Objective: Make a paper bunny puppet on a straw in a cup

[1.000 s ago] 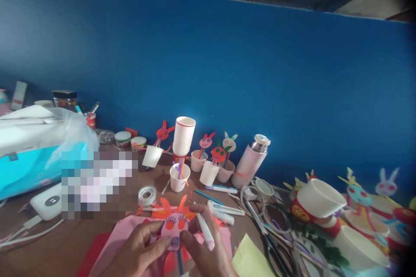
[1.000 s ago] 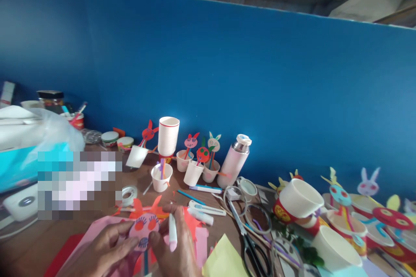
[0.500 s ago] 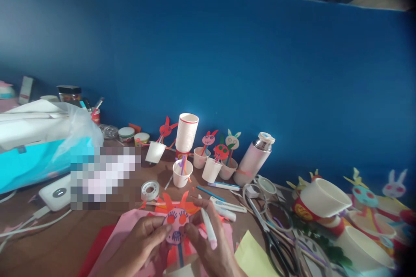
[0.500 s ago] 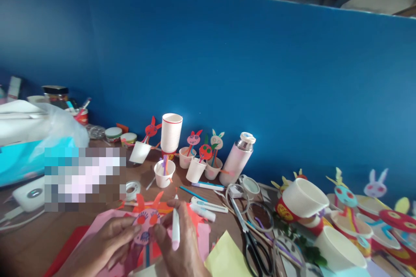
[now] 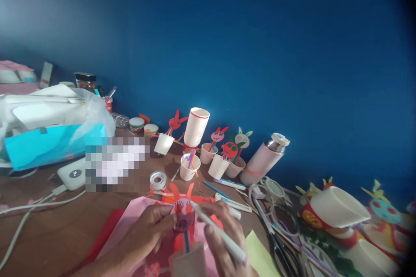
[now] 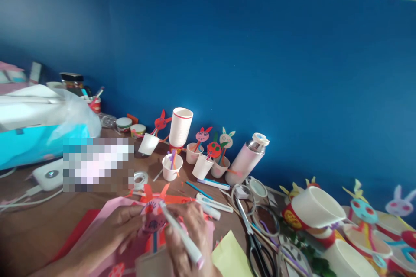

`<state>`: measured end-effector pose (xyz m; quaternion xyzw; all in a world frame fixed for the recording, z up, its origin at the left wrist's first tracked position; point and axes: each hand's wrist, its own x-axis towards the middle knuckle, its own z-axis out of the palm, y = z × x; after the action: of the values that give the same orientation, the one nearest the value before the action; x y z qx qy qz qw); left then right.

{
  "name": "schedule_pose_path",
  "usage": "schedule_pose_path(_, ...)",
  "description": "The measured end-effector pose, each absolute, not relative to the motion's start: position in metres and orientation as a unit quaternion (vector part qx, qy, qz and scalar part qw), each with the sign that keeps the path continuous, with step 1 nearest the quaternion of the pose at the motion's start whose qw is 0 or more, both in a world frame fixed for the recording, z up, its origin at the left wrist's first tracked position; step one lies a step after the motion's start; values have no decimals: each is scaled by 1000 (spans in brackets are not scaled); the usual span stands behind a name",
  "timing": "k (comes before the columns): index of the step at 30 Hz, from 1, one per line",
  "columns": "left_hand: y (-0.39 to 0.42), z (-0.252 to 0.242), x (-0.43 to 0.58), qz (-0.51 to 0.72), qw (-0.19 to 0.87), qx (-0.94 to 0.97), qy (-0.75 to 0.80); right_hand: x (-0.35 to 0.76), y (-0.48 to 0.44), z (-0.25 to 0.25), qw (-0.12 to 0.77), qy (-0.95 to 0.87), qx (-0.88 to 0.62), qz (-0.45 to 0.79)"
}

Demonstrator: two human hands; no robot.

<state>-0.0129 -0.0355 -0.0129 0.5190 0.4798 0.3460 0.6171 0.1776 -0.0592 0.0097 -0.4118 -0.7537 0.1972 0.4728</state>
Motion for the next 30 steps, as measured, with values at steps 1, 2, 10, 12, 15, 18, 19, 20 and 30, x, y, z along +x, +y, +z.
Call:
schedule_pose_path(1,-36,-13,-12,346,619,515,481,175,-59,11,470,-765,-397,191)
schedule_pose_path(2,-36,-14,-12,346,621,510,484,173,-59,11,472,-772,-384,182)
schedule_pose_path(10,-42,-10,-12,334,607,542,475,163,-52,0,483,-790,-355,130)
schedule_pose_path(12,-42,-8,-12,336,605,547,471,163,-52,-1,481,-790,-358,128)
schedule_pose_path(15,-42,-6,-12,332,605,549,471,164,-51,-2,479,-790,-360,130)
schedule_pose_path(18,-42,-6,-11,326,605,551,474,164,-51,-5,476,-791,-361,130)
schedule_pose_path(19,-42,-7,-12,325,607,550,472,164,-51,-5,475,-792,-361,131)
schedule_pose_path(20,-42,-8,-12,327,607,550,471,164,-51,-6,474,-793,-360,132)
schedule_pose_path(30,-42,-8,-12,330,611,551,463,163,-51,-6,459,-789,-383,143)
